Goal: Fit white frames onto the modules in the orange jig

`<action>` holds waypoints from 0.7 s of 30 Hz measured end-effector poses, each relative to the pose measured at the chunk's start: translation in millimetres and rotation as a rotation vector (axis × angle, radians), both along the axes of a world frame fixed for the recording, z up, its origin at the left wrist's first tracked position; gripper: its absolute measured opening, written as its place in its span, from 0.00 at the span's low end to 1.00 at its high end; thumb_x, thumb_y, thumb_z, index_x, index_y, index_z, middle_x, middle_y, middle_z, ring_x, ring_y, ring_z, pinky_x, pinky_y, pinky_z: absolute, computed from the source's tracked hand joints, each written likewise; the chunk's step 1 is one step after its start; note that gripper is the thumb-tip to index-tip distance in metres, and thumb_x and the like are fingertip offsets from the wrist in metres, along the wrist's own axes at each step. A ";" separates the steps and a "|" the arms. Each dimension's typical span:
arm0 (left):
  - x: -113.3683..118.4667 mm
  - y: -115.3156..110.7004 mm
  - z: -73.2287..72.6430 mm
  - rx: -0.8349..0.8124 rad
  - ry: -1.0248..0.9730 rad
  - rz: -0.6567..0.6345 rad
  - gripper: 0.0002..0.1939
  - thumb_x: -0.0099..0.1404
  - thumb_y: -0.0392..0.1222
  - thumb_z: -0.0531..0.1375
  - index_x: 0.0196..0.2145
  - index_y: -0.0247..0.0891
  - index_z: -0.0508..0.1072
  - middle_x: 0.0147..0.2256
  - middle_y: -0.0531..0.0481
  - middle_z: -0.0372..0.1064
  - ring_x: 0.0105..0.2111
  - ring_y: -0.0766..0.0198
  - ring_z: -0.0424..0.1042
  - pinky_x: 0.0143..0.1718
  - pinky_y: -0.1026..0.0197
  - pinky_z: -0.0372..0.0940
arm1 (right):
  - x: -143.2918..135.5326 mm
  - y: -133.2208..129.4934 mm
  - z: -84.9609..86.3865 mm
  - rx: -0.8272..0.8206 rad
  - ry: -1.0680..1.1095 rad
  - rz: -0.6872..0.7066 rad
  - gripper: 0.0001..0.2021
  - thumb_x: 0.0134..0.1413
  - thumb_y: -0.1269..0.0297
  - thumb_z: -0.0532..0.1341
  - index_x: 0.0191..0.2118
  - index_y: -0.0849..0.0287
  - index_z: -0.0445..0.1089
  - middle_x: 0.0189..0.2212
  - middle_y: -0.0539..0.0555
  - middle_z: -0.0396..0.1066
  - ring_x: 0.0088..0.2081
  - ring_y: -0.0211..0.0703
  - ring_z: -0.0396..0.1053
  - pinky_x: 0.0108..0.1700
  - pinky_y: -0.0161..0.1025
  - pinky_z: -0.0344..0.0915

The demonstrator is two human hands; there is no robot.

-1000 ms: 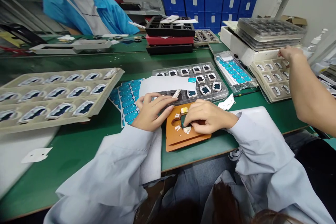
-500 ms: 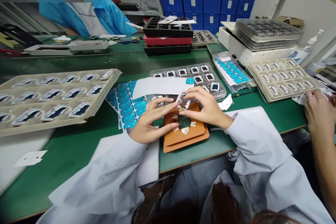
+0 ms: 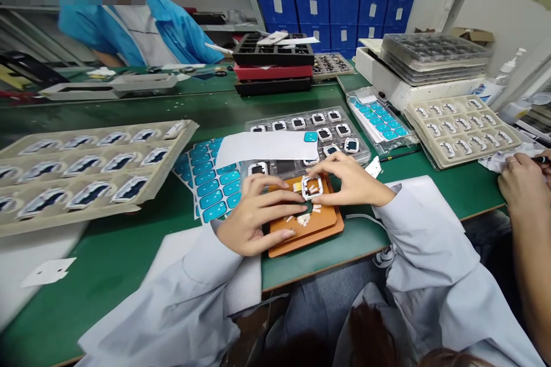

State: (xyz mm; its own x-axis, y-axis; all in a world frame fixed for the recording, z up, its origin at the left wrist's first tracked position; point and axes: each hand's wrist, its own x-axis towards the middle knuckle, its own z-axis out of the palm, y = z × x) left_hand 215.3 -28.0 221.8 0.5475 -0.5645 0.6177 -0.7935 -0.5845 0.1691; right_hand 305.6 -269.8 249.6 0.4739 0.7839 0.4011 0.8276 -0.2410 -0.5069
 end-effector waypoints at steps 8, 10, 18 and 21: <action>1.0 -1.3 -1.5 -0.012 -0.016 0.003 0.17 0.69 0.53 0.54 0.43 0.44 0.78 0.42 0.48 0.78 0.47 0.53 0.64 0.49 0.47 0.52 | 9.2 -5.0 -1.5 0.059 -0.031 0.071 0.13 0.53 0.55 0.69 0.41 0.58 0.76 0.45 0.56 0.77 0.47 0.49 0.69 0.51 0.50 0.62; 1.5 1.0 -1.7 -0.032 -0.064 0.024 0.18 0.71 0.50 0.50 0.42 0.43 0.78 0.42 0.48 0.78 0.46 0.53 0.65 0.47 0.47 0.53 | 7.5 -4.5 -2.0 0.085 -0.084 0.049 0.12 0.53 0.56 0.69 0.40 0.57 0.77 0.44 0.55 0.78 0.44 0.48 0.68 0.49 0.49 0.64; -1.1 -1.5 3.7 -0.096 -0.097 0.345 0.22 0.61 0.58 0.62 0.44 0.40 0.77 0.41 0.45 0.78 0.44 0.50 0.65 0.46 0.45 0.58 | -5.9 6.0 -7.2 0.177 -0.227 0.154 0.12 0.53 0.58 0.70 0.40 0.59 0.78 0.45 0.55 0.78 0.40 0.45 0.65 0.45 0.46 0.66; -0.9 -4.3 3.2 -0.104 0.027 0.324 0.24 0.60 0.60 0.62 0.45 0.39 0.77 0.42 0.44 0.78 0.45 0.50 0.65 0.48 0.45 0.60 | -8.4 7.4 -9.9 0.172 -0.236 0.154 0.11 0.53 0.59 0.69 0.40 0.58 0.78 0.44 0.55 0.78 0.42 0.46 0.66 0.47 0.46 0.66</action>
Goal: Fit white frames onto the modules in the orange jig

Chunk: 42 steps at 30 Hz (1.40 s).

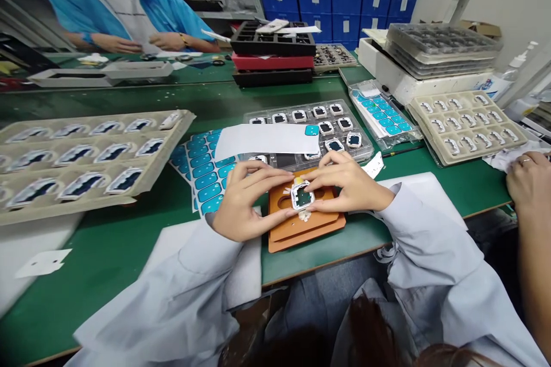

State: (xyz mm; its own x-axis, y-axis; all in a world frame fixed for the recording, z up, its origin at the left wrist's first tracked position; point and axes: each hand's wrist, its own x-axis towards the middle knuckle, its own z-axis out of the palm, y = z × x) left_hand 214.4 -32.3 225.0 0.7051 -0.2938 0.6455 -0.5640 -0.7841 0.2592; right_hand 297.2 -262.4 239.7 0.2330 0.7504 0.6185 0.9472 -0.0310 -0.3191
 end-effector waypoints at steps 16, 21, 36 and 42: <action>-0.7 -0.4 2.8 0.011 0.095 0.000 0.23 0.58 0.62 0.64 0.41 0.41 0.79 0.42 0.44 0.77 0.46 0.50 0.64 0.49 0.44 0.58 | -1.1 -1.5 -2.8 -0.071 0.026 -0.023 0.11 0.55 0.55 0.67 0.39 0.55 0.77 0.46 0.55 0.77 0.50 0.51 0.67 0.52 0.50 0.63; 0.9 1.5 4.3 0.066 0.174 -0.017 0.19 0.56 0.60 0.66 0.36 0.41 0.79 0.47 0.44 0.75 0.50 0.46 0.60 0.51 0.41 0.55 | -1.5 -0.9 -5.5 -0.102 -0.035 -0.015 0.10 0.56 0.56 0.67 0.35 0.57 0.76 0.43 0.55 0.78 0.46 0.50 0.67 0.48 0.49 0.60; 25.7 18.7 -1.9 -0.060 0.097 0.414 0.24 0.73 0.53 0.44 0.59 0.46 0.68 0.64 0.38 0.55 0.62 0.46 0.55 0.59 0.37 0.47 | -0.3 8.3 -10.6 0.163 0.335 -0.030 0.09 0.52 0.60 0.68 0.34 0.57 0.69 0.35 0.54 0.78 0.38 0.44 0.68 0.41 0.42 0.66; 36.4 22.5 -11.0 0.228 0.294 0.394 0.24 0.73 0.54 0.46 0.61 0.51 0.65 0.64 0.42 0.59 0.63 0.47 0.56 0.59 0.33 0.48 | -2.1 10.6 -7.8 0.203 0.674 -0.034 0.11 0.53 0.54 0.67 0.36 0.57 0.76 0.29 0.53 0.77 0.28 0.39 0.71 0.31 0.37 0.69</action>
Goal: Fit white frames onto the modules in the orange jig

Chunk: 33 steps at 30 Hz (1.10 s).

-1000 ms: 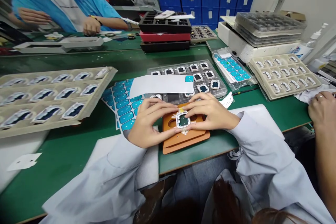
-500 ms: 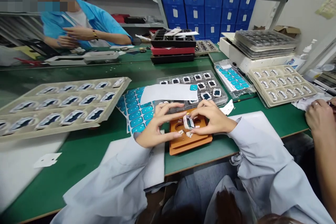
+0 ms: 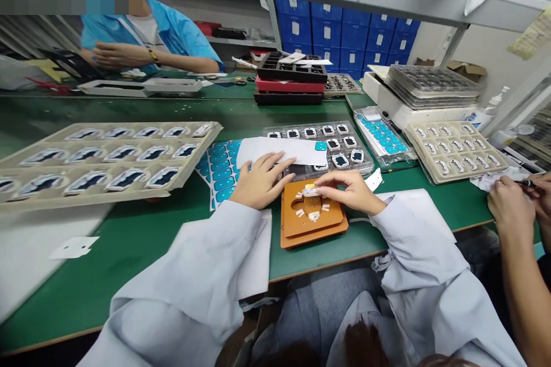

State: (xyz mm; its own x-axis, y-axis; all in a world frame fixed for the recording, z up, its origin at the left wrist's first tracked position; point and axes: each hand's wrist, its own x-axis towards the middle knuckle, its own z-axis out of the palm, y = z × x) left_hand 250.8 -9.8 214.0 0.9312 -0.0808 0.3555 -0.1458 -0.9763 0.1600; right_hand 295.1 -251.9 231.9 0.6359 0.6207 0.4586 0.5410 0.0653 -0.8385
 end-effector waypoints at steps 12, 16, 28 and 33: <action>2.2 5.3 -16.2 -0.050 -0.084 0.059 0.24 0.69 0.60 0.50 0.58 0.56 0.70 0.64 0.40 0.54 0.63 0.33 0.50 0.57 0.33 0.54 | 19.1 10.2 0.9 0.362 0.943 -0.085 0.07 0.45 0.68 0.72 0.31 0.63 0.75 0.23 0.47 0.74 0.21 0.27 0.70 0.23 0.18 0.70; 0.7 4.3 -16.0 0.006 -0.084 0.097 0.25 0.70 0.60 0.48 0.59 0.55 0.69 0.64 0.40 0.57 0.63 0.32 0.52 0.54 0.33 0.56 | 21.1 10.3 3.2 0.356 0.981 -0.084 0.02 0.51 0.72 0.69 0.31 0.64 0.75 0.23 0.48 0.74 0.22 0.29 0.72 0.24 0.18 0.71; -9.7 9.3 -1.3 0.008 -0.329 0.244 0.24 0.71 0.51 0.48 0.59 0.44 0.67 0.60 0.38 0.63 0.53 0.44 0.66 0.48 0.45 0.59 | 31.3 52.7 20.1 0.287 0.798 0.007 0.13 0.40 0.62 0.75 0.32 0.59 0.75 0.28 0.48 0.76 0.30 0.35 0.77 0.35 0.27 0.76; -12.5 9.6 1.4 -0.037 -0.360 0.264 0.24 0.71 0.51 0.49 0.60 0.44 0.66 0.62 0.37 0.60 0.53 0.42 0.67 0.49 0.45 0.58 | 41.4 54.5 8.3 0.111 0.566 -0.019 0.14 0.37 0.62 0.76 0.30 0.61 0.76 0.30 0.50 0.77 0.31 0.38 0.77 0.41 0.35 0.77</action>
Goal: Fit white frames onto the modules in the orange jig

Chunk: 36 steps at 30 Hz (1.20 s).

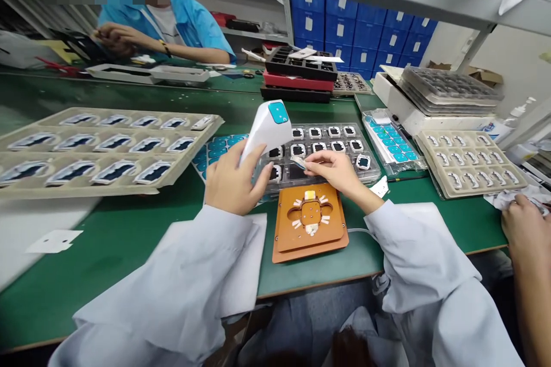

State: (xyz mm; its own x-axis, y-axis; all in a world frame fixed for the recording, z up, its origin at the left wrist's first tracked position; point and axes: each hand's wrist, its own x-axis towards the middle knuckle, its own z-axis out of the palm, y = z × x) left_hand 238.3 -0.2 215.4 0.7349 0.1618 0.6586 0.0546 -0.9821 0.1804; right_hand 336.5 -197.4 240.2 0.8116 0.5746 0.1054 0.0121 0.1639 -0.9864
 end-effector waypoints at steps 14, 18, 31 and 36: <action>-13.6 -18.9 4.0 -0.014 -0.228 -0.342 0.24 0.67 0.61 0.52 0.52 0.46 0.73 0.57 0.40 0.67 0.53 0.47 0.70 0.60 0.43 0.44 | -47.6 -17.1 27.1 0.256 0.449 0.269 0.11 0.59 0.75 0.61 0.46 0.59 0.70 0.34 0.48 0.78 0.35 0.33 0.79 0.37 0.20 0.74; -14.6 -20.7 4.5 -0.022 -0.243 -0.406 0.24 0.68 0.60 0.50 0.52 0.47 0.74 0.56 0.43 0.69 0.51 0.50 0.71 0.60 0.45 0.43 | -51.7 -17.5 22.0 0.237 0.409 0.275 0.09 0.56 0.72 0.64 0.42 0.58 0.71 0.32 0.48 0.78 0.33 0.34 0.79 0.36 0.23 0.75; -21.0 -22.2 9.9 0.018 -0.280 -0.538 0.22 0.67 0.54 0.53 0.54 0.44 0.72 0.55 0.42 0.69 0.50 0.51 0.71 0.62 0.44 0.40 | -55.1 -19.4 20.3 0.103 0.391 0.270 0.09 0.53 0.71 0.62 0.41 0.61 0.72 0.31 0.51 0.78 0.29 0.36 0.78 0.35 0.28 0.77; -22.6 -24.3 12.1 0.024 -0.275 -0.554 0.22 0.66 0.53 0.55 0.55 0.45 0.71 0.56 0.42 0.69 0.50 0.50 0.71 0.62 0.44 0.41 | -55.2 -18.6 20.5 0.100 0.431 0.265 0.10 0.51 0.72 0.61 0.40 0.61 0.74 0.29 0.51 0.78 0.28 0.37 0.78 0.32 0.27 0.77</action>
